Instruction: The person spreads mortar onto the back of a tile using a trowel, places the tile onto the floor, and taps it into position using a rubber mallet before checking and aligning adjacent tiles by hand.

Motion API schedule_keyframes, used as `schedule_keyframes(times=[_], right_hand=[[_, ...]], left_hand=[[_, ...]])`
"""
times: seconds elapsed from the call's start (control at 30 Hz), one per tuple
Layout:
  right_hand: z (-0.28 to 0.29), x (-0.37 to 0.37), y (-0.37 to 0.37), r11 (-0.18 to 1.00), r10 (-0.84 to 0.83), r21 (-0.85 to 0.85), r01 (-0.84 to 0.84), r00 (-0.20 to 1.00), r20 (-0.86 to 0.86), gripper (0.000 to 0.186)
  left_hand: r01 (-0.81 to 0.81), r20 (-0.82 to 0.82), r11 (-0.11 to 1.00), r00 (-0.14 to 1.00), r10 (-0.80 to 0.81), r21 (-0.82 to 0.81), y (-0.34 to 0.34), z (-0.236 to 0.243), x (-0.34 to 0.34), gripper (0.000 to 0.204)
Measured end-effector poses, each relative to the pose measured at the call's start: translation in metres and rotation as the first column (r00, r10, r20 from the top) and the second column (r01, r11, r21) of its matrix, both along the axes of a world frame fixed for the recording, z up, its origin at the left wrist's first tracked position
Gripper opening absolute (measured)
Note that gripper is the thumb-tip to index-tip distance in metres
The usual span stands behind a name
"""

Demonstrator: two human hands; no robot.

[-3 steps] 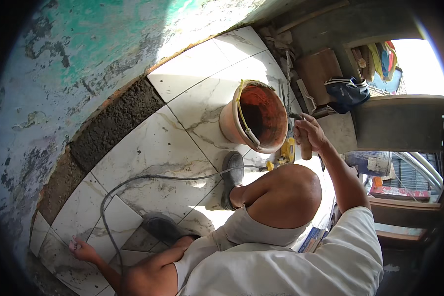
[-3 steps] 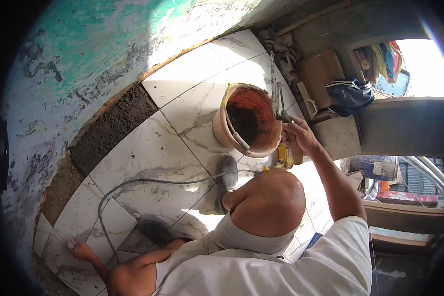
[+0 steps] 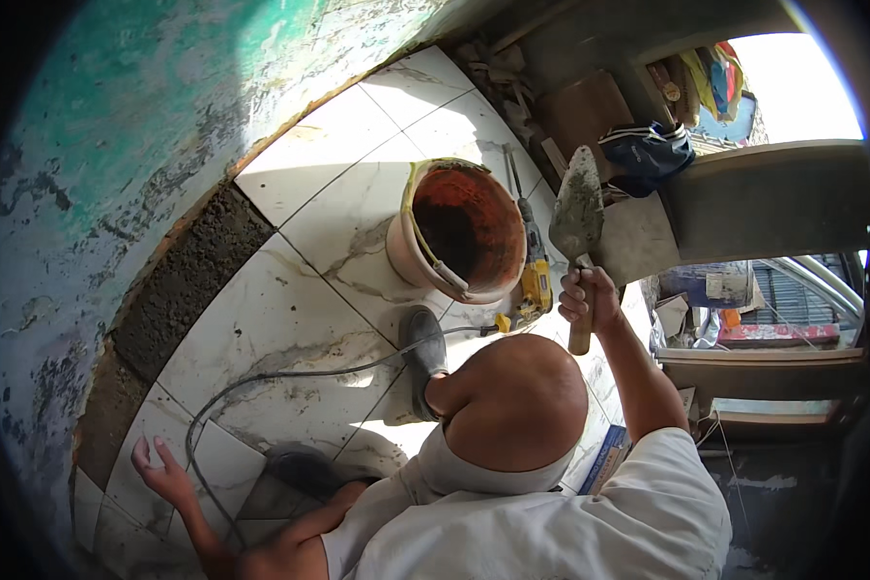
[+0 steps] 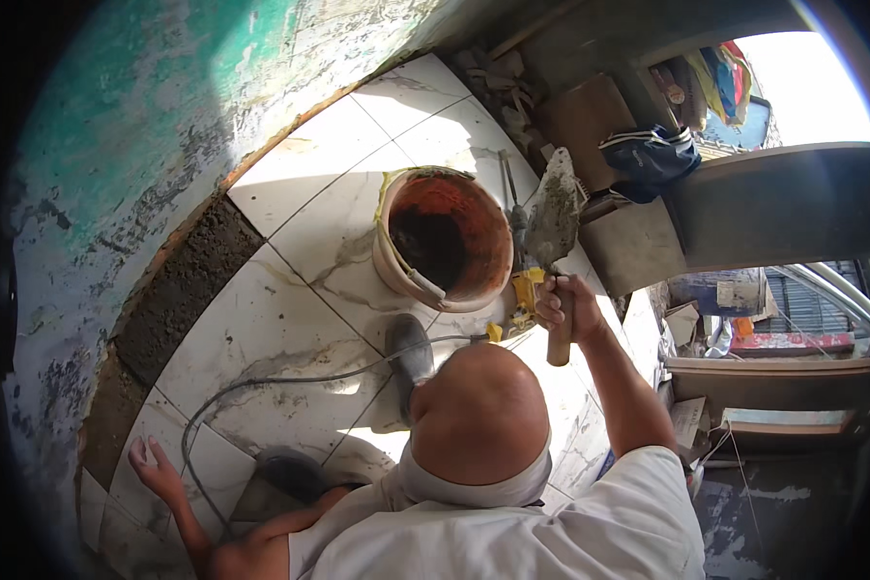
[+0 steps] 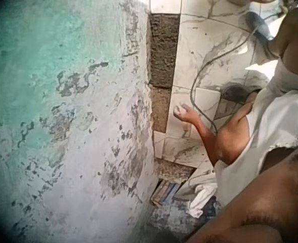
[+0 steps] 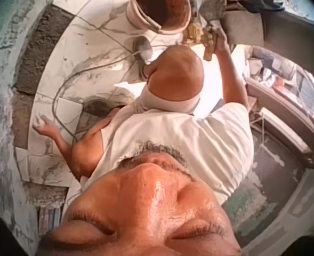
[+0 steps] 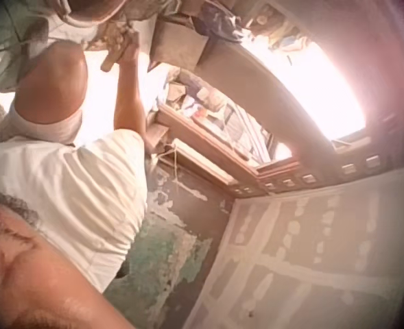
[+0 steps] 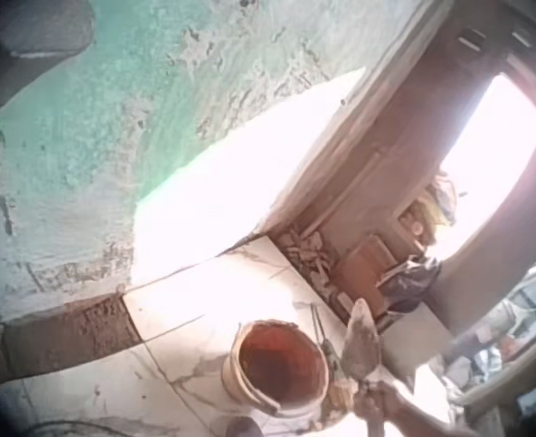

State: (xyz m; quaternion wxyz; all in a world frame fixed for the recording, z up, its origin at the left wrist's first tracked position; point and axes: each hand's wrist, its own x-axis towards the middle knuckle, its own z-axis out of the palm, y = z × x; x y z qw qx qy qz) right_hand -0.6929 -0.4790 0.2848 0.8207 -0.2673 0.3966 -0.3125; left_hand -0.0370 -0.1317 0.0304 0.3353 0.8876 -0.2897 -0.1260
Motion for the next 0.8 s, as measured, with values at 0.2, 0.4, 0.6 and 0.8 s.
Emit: schedule_keyframes(times=[0.2, 0.4, 0.6, 0.8], right_hand=[[-0.018, -0.047, 0.038, 0.986, -0.158, 0.052, 0.155, 0.987, 0.041, 0.021], [-0.062, -0.031, 0.003, 0.974, -0.106, -0.176, -0.143, 0.395, -0.912, 0.014], [-0.083, -0.063, 0.023, 0.795, -0.014, 0.116, -0.595, -0.210, -0.978, 0.023], [-0.016, -0.186, 0.087, 0.757, 0.191, 0.501, -0.418, -0.592, -0.783, 0.021]], left_hand=[[0.806, -0.095, 0.584, 0.577, -0.811, -0.091, -0.215, 0.083, -0.122, 0.039], [0.680, -0.548, 0.701, 0.511, -0.663, -0.214, -0.347, 0.096, -0.275, 0.073], [0.395, -0.811, 0.903, 0.466, -0.354, -0.168, -0.386, 0.071, -0.379, 0.061], [0.255, -0.917, 0.954, 0.322, -0.235, -0.155, -0.396, 0.061, -0.373, 0.043]])
